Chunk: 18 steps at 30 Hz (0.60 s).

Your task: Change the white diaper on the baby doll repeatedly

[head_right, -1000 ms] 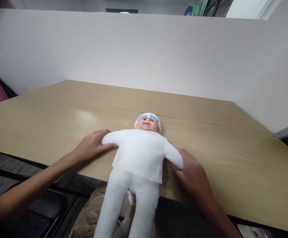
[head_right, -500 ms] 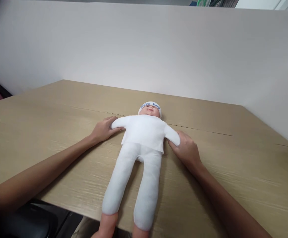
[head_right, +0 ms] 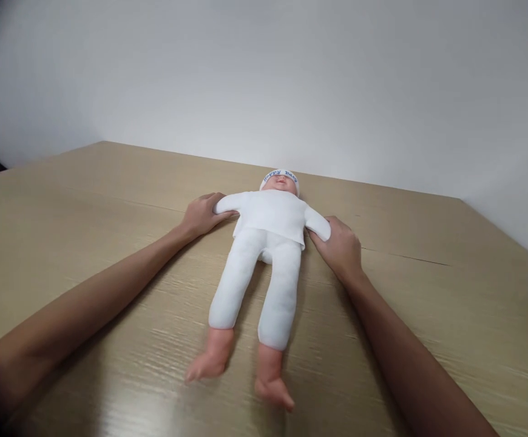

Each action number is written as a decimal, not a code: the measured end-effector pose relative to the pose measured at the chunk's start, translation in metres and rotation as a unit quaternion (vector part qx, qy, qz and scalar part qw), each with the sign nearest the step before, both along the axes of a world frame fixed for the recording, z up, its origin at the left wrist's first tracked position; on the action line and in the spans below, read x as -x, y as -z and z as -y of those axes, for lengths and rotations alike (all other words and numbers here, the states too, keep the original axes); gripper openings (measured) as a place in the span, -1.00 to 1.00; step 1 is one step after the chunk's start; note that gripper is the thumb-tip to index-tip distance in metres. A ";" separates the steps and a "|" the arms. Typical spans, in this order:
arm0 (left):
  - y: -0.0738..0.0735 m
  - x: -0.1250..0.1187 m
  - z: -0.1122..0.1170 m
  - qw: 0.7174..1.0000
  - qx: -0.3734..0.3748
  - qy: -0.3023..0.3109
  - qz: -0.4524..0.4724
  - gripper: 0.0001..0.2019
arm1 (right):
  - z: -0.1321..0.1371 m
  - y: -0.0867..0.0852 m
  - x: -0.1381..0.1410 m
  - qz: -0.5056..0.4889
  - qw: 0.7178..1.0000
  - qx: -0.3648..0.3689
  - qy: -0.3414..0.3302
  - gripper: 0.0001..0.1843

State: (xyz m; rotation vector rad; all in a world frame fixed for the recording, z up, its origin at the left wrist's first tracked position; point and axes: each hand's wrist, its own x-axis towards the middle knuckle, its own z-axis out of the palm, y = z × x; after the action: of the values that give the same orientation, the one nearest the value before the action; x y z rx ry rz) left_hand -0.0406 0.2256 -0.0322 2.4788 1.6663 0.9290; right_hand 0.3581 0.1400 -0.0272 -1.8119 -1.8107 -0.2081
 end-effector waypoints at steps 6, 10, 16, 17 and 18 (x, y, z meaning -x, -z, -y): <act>0.006 0.014 -0.006 1.000 -0.009 0.001 -0.005 -0.28 | -0.004 0.005 -0.015 0.062 0.998 -0.014 -0.014 -0.36; 0.008 0.044 0.001 0.998 0.002 0.059 0.017 -0.37 | 0.007 0.014 -0.039 0.072 0.997 0.005 -0.025 -0.34; 0.005 0.053 -0.001 0.999 0.020 0.027 0.005 -0.44 | -0.004 0.021 -0.054 0.055 0.998 0.016 -0.012 -0.27; 0.004 0.051 0.000 0.999 0.025 0.021 0.001 -0.45 | -0.006 0.021 -0.054 0.052 0.998 0.022 -0.010 -0.26; 0.003 0.049 0.002 0.999 0.028 0.015 -0.001 -0.47 | -0.006 0.021 -0.053 0.050 0.998 0.027 -0.009 -0.25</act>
State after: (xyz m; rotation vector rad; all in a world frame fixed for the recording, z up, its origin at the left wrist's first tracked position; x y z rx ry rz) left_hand -0.0897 0.2239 -0.0356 2.4628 1.6273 0.8628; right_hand 0.4112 0.1465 -0.0477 -1.8516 -1.9174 -0.2506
